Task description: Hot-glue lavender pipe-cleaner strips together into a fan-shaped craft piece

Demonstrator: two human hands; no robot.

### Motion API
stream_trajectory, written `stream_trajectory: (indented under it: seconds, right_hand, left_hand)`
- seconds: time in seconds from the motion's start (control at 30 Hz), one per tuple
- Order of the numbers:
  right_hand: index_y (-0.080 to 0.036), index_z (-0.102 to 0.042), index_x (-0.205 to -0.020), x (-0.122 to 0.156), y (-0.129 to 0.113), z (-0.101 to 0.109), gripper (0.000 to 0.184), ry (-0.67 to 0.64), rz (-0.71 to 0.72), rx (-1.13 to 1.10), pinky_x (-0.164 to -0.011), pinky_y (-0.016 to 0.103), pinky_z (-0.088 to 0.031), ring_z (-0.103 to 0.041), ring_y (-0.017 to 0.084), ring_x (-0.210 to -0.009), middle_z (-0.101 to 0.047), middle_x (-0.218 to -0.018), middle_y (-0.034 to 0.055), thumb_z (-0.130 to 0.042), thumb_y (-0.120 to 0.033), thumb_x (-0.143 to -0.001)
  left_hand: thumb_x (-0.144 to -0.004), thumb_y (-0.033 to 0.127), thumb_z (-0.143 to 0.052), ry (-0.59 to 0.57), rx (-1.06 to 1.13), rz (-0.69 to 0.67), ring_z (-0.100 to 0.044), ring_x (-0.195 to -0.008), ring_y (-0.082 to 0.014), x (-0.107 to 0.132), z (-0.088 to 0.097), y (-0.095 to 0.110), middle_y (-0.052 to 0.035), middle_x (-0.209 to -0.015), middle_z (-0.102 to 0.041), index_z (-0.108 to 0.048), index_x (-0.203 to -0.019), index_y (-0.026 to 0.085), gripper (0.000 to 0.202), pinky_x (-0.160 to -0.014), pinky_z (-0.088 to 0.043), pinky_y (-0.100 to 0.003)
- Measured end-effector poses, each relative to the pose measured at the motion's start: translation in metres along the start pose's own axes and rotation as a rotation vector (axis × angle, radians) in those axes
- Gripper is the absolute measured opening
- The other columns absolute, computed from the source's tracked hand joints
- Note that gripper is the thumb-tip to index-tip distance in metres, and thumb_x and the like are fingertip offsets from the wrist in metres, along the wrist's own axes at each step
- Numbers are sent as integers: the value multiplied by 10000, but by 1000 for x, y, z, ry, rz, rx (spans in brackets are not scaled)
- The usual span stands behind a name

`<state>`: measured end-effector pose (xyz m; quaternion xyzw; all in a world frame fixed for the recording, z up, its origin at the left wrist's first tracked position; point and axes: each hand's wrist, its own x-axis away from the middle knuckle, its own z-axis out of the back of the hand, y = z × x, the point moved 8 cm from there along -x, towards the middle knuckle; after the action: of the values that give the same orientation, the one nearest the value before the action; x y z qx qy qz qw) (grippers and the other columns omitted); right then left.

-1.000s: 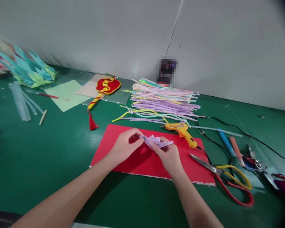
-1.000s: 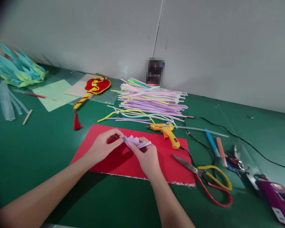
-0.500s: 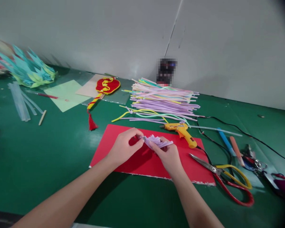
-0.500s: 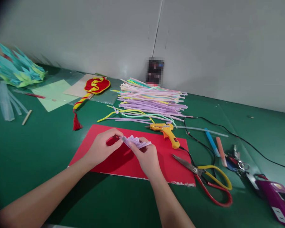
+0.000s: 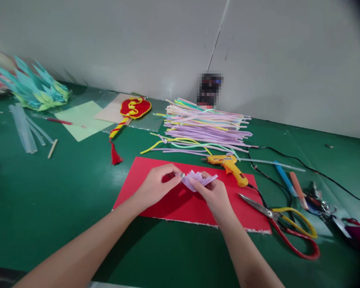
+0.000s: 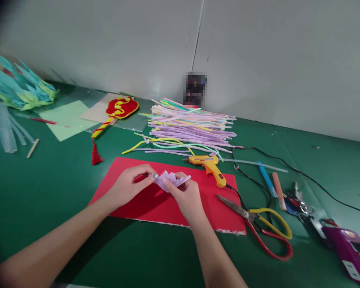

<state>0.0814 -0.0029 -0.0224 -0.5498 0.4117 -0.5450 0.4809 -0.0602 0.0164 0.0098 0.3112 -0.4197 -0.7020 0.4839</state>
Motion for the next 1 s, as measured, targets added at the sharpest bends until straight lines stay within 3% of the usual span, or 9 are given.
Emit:
stream_trajectory:
  seconds: [0.3, 1.0]
  right_hand:
    - [-157, -679, -855, 1, 3, -1, 307, 40, -48, -119, -765, 333, -468, -609, 233, -864, -677, -861, 55, -667, -405, -674]
    - [-156, -662, -825, 0, 1, -3, 261, 2, -21, -86, -730, 292, -447, -597, 190, -796, -663, -805, 34, -663, -380, -689]
  left_hand:
    - [-831, 275, -460, -13, 58, 9, -571, -784, -148, 0, -6, -3, -2, -803, -626, -575, -759, 189, 161, -742, -439, -264]
    - [-844, 293, -443, -20, 76, 36, -555, -770, -138, 0, -6, -7, 7, -775, -595, -559, -748, 176, 190, -725, -421, -253]
